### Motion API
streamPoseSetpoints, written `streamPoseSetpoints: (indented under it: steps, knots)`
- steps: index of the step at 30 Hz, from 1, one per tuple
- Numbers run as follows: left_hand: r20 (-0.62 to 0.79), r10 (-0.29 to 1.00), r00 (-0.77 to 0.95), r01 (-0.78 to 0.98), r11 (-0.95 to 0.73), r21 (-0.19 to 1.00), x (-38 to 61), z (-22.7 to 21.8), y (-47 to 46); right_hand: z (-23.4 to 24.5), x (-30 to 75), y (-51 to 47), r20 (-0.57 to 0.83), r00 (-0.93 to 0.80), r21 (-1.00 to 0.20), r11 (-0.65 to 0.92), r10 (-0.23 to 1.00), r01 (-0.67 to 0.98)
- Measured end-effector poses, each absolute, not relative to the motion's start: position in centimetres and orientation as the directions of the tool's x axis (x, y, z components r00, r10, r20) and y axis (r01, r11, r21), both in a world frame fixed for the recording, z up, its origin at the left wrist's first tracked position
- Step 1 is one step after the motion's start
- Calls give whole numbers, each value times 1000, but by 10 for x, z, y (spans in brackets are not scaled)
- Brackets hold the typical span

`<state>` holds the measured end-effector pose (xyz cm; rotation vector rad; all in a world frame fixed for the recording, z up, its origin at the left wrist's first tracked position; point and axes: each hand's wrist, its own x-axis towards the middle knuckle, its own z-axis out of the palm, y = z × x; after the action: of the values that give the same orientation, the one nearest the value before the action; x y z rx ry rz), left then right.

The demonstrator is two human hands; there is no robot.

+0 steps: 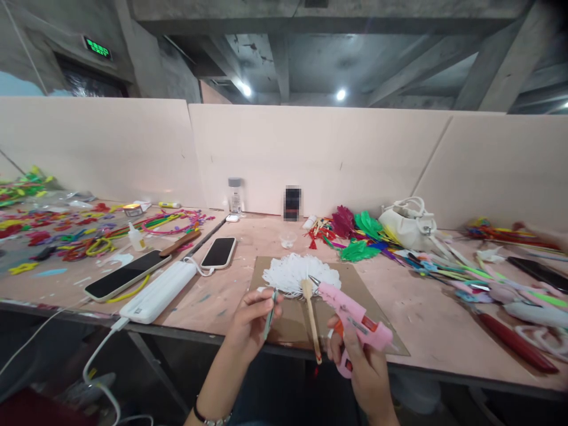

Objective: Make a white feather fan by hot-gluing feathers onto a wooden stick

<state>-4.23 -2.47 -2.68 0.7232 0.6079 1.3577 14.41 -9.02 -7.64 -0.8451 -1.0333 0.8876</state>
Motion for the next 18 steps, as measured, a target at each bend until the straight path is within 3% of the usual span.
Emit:
streamPoseSetpoints:
  steps: [5, 8, 10, 13, 16, 18]
  knots:
    - [49, 998, 48, -562, -14, 827, -60, -8, -15, -59, 141, -79, 268, 362, -925, 343, 893, -163]
    - [238, 970, 42, -325, -212, 922, -69, 14, 2, -55, 142, -72, 234, 378, -949, 294, 896, -111]
    - [454, 887, 85, -86, -448, 890, -72, 30, 15, -57, 143, -67, 191, 399, -969, 236, 897, -68]
    - [697, 653, 296, 332, -755, 566, -68, 50, 37, -64, 145, -58, 164, 480, -986, 139, 862, 88]
    - [649, 534, 541, 519, -820, 242, -59, 58, 62, -72, 145, -51, 265, 528, -947, 114, 807, 301]
    - [561, 525, 640, 553, -821, 138, -52, 55, 78, -75, 145, -48, 294, 530, -919, 83, 796, 385]
